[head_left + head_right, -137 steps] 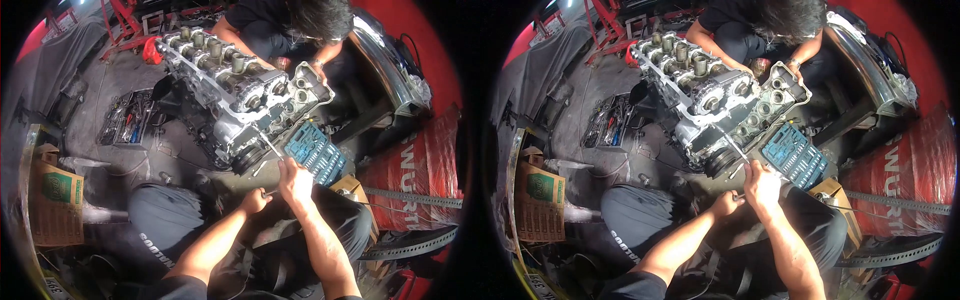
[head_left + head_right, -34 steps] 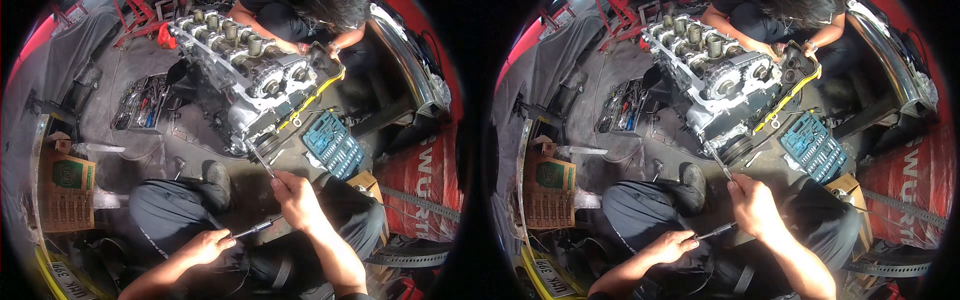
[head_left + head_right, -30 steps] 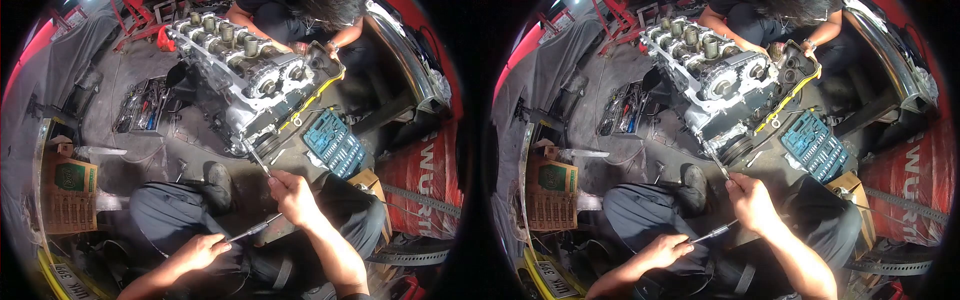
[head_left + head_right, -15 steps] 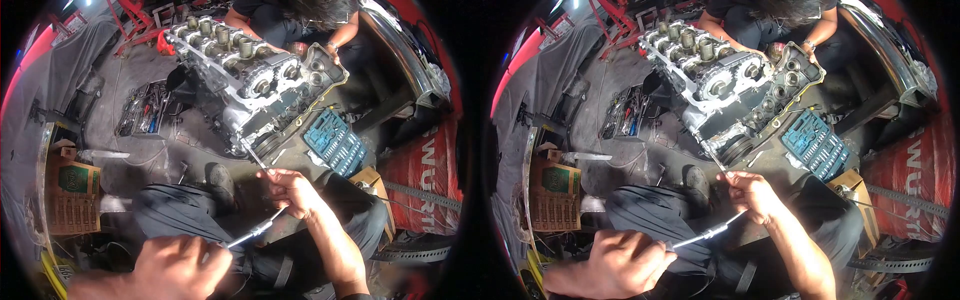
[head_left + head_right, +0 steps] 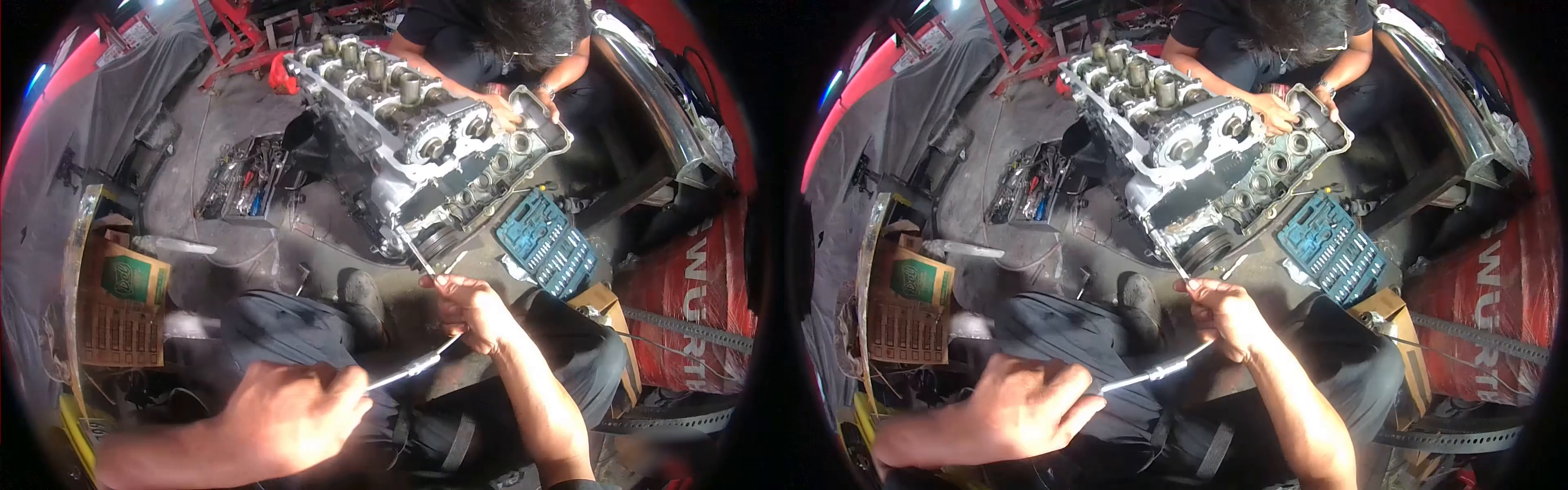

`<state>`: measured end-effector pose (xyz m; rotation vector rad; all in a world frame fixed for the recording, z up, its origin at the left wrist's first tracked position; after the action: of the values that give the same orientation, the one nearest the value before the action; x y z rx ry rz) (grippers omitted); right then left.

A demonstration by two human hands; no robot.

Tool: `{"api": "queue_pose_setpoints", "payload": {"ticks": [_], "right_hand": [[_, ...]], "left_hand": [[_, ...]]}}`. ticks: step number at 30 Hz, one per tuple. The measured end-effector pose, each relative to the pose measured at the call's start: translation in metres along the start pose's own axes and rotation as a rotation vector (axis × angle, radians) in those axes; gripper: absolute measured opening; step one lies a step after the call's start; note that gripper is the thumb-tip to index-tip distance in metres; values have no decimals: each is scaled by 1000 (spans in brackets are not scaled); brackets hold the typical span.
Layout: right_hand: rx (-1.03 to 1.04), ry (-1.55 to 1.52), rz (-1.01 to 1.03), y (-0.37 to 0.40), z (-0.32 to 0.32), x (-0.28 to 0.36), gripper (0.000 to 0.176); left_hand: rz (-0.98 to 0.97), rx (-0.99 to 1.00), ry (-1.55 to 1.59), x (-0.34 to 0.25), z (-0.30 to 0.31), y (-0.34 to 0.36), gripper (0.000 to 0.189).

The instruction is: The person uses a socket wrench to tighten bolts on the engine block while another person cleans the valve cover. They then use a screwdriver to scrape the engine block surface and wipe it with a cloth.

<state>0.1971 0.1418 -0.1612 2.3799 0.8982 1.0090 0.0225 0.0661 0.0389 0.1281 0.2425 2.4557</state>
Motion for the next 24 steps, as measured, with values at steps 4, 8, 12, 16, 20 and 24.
{"api": "queue_pose_setpoints", "payload": {"ticks": [4, 8, 12, 16, 20, 24], "right_hand": [[-96, 104, 40, 16, 6, 1, 29], [-222, 516, 292, 45, -23, 31, 32], [-255, 709, 361, 43, -29, 39, 36], [-269, 893, 494, 39, -32, 39, 38], [-317, 1034, 583, 47, -47, 41, 36], [-351, 1159, 730, 51, -58, 32, 32]], "left_hand": [[111, -275, 328, 8, -68, 34, 29], [170, -380, 470, -3, -131, 41, 32], [267, -317, 580, -10, -166, 28, 27], [322, -290, 702, -18, -197, 16, 24], [383, -267, 785, -14, -230, 0, 25], [379, -262, 846, -4, -247, -15, 25]]}}
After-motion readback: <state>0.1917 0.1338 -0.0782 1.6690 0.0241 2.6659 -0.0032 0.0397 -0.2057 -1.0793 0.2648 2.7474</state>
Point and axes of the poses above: each hand's wrist, its own y-axis away from the middle knuckle, its own z-axis out of the back of the hand, x = y × z, the point moved 6 cm from there along -y, towards the middle knuckle, and after that the axes turned 12 degrees about -y, right-handed, at the moved point
